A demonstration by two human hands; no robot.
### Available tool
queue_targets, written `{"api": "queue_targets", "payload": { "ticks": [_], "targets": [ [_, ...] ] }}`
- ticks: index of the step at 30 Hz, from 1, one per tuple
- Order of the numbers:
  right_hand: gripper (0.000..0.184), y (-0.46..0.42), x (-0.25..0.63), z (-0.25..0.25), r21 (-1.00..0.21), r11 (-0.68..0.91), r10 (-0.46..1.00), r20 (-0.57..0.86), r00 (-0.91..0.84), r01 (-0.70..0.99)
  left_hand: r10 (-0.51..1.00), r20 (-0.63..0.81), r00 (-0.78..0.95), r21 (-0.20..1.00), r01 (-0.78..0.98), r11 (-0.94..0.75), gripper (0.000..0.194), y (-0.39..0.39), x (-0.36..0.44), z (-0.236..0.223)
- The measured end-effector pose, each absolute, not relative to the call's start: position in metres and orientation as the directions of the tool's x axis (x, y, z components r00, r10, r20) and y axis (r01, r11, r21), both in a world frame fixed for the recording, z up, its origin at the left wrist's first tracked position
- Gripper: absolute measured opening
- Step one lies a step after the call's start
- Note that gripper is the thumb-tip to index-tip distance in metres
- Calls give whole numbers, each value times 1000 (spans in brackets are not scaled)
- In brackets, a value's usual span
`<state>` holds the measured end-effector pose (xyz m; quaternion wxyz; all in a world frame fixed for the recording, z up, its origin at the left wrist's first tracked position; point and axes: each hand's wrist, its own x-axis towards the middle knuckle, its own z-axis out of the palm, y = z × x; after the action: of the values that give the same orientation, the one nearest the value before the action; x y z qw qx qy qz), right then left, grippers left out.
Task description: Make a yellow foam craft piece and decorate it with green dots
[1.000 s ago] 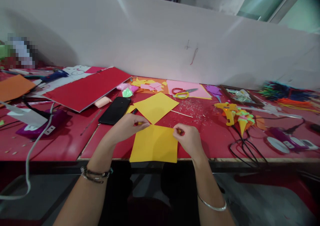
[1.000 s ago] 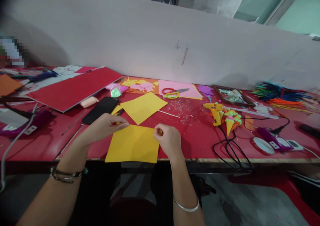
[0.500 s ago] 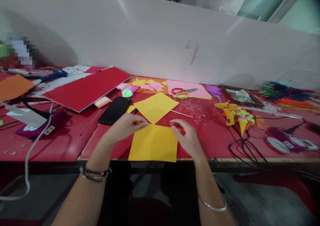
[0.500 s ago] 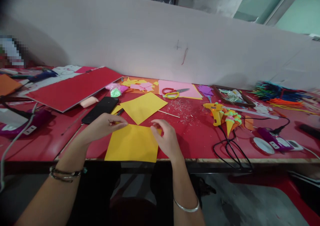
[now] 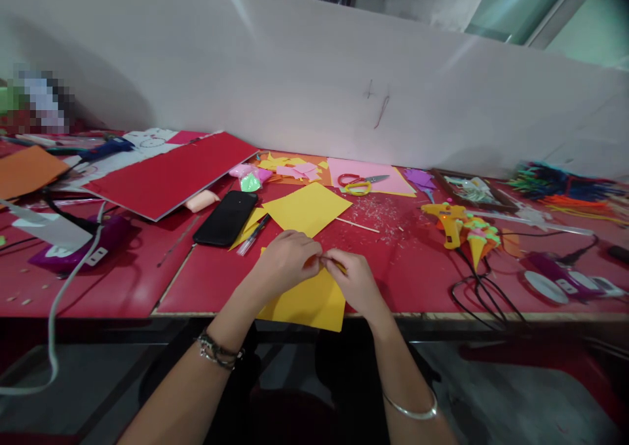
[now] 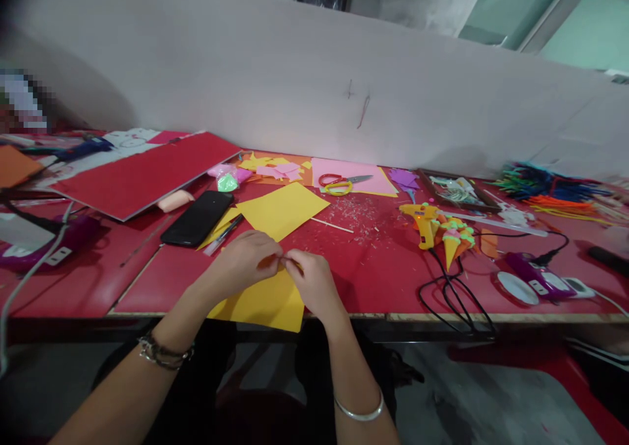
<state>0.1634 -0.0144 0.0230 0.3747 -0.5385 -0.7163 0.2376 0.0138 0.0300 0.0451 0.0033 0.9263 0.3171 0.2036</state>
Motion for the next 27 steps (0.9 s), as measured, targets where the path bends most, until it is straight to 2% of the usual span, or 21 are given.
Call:
{"api": "queue_targets", "payload": {
  "ticks": [4,7,18,21,24,27],
  "targets": [
    [19,-16,164,27,-757,320,946,292,-144,569,579,382,721,73,601,-796,11,30,10,46],
    [21,-18,168,32,-755,313,946,302,-118,577,613,392,686,71,641,-764,11,32,5,48],
    [23,-18,199,33,-760,256,932,358,56,597,765,453,459,167,799,-578,13,51,-40,57],
    [22,-19,198,32,-754,261,927,370,62,603,778,517,356,263,799,-541,17,53,-44,59],
    [22,-20,191,33,-752,301,931,365,-11,586,745,479,464,405,637,-656,26,51,-36,59],
    [21,-20,186,33,-740,340,924,378,-59,580,676,350,648,408,544,-733,31,49,-27,55]
  ]
}}
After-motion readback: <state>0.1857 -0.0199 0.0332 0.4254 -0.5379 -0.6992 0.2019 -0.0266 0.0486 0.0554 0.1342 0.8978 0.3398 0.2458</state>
